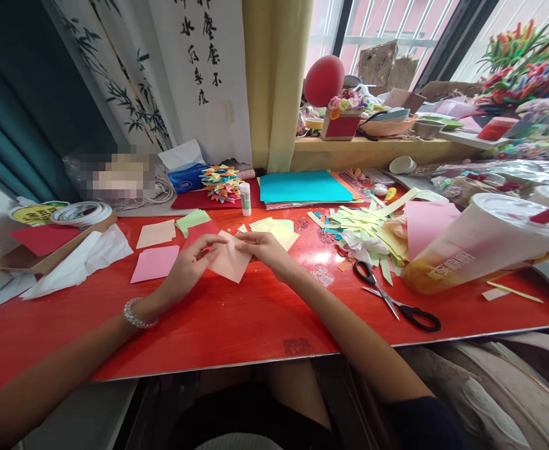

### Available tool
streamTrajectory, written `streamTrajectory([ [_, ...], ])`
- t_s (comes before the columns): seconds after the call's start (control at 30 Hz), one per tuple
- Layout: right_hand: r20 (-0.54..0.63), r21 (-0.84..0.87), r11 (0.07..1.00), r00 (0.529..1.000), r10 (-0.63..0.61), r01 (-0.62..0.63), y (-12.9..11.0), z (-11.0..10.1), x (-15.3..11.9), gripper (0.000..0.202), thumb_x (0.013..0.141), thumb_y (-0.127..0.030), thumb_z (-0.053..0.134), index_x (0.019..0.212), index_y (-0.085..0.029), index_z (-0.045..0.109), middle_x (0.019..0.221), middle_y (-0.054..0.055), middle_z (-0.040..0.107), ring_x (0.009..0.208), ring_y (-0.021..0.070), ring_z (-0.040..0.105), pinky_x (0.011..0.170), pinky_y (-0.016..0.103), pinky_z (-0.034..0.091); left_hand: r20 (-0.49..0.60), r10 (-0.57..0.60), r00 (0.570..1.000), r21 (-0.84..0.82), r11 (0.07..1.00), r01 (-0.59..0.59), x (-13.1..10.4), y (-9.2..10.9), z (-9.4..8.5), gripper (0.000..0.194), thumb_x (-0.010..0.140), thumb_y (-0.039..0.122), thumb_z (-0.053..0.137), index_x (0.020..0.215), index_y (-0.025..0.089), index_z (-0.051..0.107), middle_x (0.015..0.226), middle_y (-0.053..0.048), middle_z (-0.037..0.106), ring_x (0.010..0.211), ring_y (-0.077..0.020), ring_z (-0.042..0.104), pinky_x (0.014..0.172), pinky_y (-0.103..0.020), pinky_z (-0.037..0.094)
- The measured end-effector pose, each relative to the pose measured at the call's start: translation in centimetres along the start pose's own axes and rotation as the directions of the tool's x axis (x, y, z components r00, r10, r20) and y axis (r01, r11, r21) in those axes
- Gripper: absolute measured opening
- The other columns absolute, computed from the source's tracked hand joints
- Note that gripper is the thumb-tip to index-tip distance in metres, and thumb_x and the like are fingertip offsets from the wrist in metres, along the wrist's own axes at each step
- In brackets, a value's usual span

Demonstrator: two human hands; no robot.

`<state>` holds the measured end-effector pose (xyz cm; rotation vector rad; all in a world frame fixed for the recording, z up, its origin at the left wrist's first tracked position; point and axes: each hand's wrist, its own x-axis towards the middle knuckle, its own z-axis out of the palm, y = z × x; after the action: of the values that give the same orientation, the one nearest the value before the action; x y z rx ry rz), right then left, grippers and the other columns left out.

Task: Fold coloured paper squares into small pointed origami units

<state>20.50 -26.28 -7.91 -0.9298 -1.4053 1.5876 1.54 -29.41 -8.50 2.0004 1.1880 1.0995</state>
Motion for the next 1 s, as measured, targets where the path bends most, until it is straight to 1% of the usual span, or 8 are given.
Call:
streamTrajectory([
  [0.1, -0.12, 0.086, 0.995, 0.992, -0.038, 0.049, 0.1, -0.2, 0.1, 0.019, 0.072, -0.025, 0.067, 0.09, -0.017, 0.067, 0.088, 0.005, 0.066, 0.072, 0.0134, 0.059, 0.068, 0.028, 0.048, 0.11, 0.222, 0.969, 0.248, 0.938, -0.243, -0.1, -0.5, 0.0, 0.027, 0.087, 0.026, 0.05, 0.113, 0.021, 0.057, 0.135, -0.01, 0.041, 0.131, -0.025, 0.037, 0.108, -0.045, 0.032],
  [0.17, -0.141, 0.119, 0.991, 0.989, -0.045, 0.062, 0.1, -0.4, 0.1, 0.018, 0.072, -0.025, 0.067, 0.087, -0.017, 0.067, 0.087, 0.005, 0.066, 0.073, 0.0136, 0.059, 0.069, 0.028, 0.048, 0.16, 0.265, 0.951, 0.279, 0.912, -0.301, -0.2, -0.6, -0.1, 0.031, 0.085, 0.025, 0.053, 0.116, 0.02, 0.055, 0.141, -0.012, 0.031, 0.135, -0.0265, 0.03, 0.11, -0.046, 0.03],
  [0.33, -0.131, 0.156, 0.988, 0.991, 0.0, 0.021, 0.0, -0.4, 0.2, 0.019, 0.067, -0.023, 0.07, 0.084, -0.016, 0.064, 0.084, 0.004, 0.064, 0.07, 0.0125, 0.058, 0.065, 0.027, 0.047, 0.065, 0.054, 0.996, 0.012, 0.998, -0.055, 0.0, 0.1, -0.4, 0.031, 0.088, 0.035, 0.051, 0.115, 0.022, 0.055, 0.141, -0.008, 0.037, 0.132, -0.0242, 0.035, 0.105, -0.039, 0.038],
  [0.5, -0.158, 0.221, 0.975, 0.987, 0.005, 0.03, 0.2, 0.3, -0.1, 0.025, 0.066, -0.026, 0.074, 0.083, -0.018, 0.056, 0.077, 0.001, 0.063, 0.067, 0.0123, 0.06, 0.063, 0.026, 0.048, 0.014, -0.168, 0.986, -0.281, 0.945, 0.165, 0.3, 0.2, 0.1, 0.048, 0.084, 0.04, 0.056, 0.127, 0.021, 0.044, 0.131, -0.01, 0.051, 0.115, -0.0213, 0.053, 0.096, -0.033, 0.045],
  [0.6, -0.15, 0.219, 0.976, 0.989, 0.02, 0.013, 0.1, 0.6, -0.3, 0.028, 0.065, -0.027, 0.075, 0.084, -0.019, 0.056, 0.078, 0.001, 0.065, 0.068, 0.0131, 0.061, 0.063, 0.026, 0.049, 0.02, -0.192, 0.981, -0.368, 0.911, 0.186, 0.2, -0.1, 0.5, 0.064, 0.08, 0.031, 0.062, 0.136, 0.021, 0.031, 0.123, -0.011, 0.057, 0.106, -0.0201, 0.059, 0.09, -0.034, 0.048],
  [0.7, -0.073, 0.11, 0.994, 0.997, 0.032, -0.024, -0.1, 0.6, -0.3, 0.023, 0.067, -0.026, 0.074, 0.085, -0.016, 0.063, 0.084, 0.005, 0.068, 0.07, 0.0141, 0.063, 0.068, 0.028, 0.051, 0.002, -0.212, 0.977, -0.355, 0.913, 0.199, 0.1, -0.2, 0.5, 0.066, 0.082, 0.026, 0.059, 0.139, 0.024, 0.027, 0.107, -0.007, 0.065, 0.091, -0.0175, 0.061, 0.082, -0.033, 0.048],
  [0.87, -0.073, 0.023, 1.0, 0.997, -0.013, 0.015, 0.0, 0.3, -0.1, 0.016, 0.072, -0.026, 0.069, 0.083, -0.014, 0.069, 0.084, 0.007, 0.069, 0.073, 0.0146, 0.064, 0.071, 0.03, 0.053, -0.066, -0.25, 0.966, -0.366, 0.907, 0.21, 0.2, 0.0, 0.2, 0.055, 0.081, 0.025, 0.059, 0.132, 0.022, 0.037, 0.099, -0.005, 0.065, 0.083, -0.0151, 0.058, 0.076, -0.029, 0.044],
  [1.0, -0.103, 0.097, 0.995, 0.995, -0.016, 0.026, 0.3, 0.2, 0.0, 0.017, 0.073, -0.027, 0.068, 0.081, -0.013, 0.068, 0.082, 0.006, 0.069, 0.07, 0.0127, 0.062, 0.07, 0.028, 0.053, -0.014, -0.288, 0.957, -0.429, 0.867, 0.255, 0.5, 0.3, 0.3, 0.042, 0.077, 0.026, 0.064, 0.115, 0.018, 0.048, 0.086, -0.002, 0.062, 0.073, -0.0129, 0.052, 0.066, -0.026, 0.04],
])
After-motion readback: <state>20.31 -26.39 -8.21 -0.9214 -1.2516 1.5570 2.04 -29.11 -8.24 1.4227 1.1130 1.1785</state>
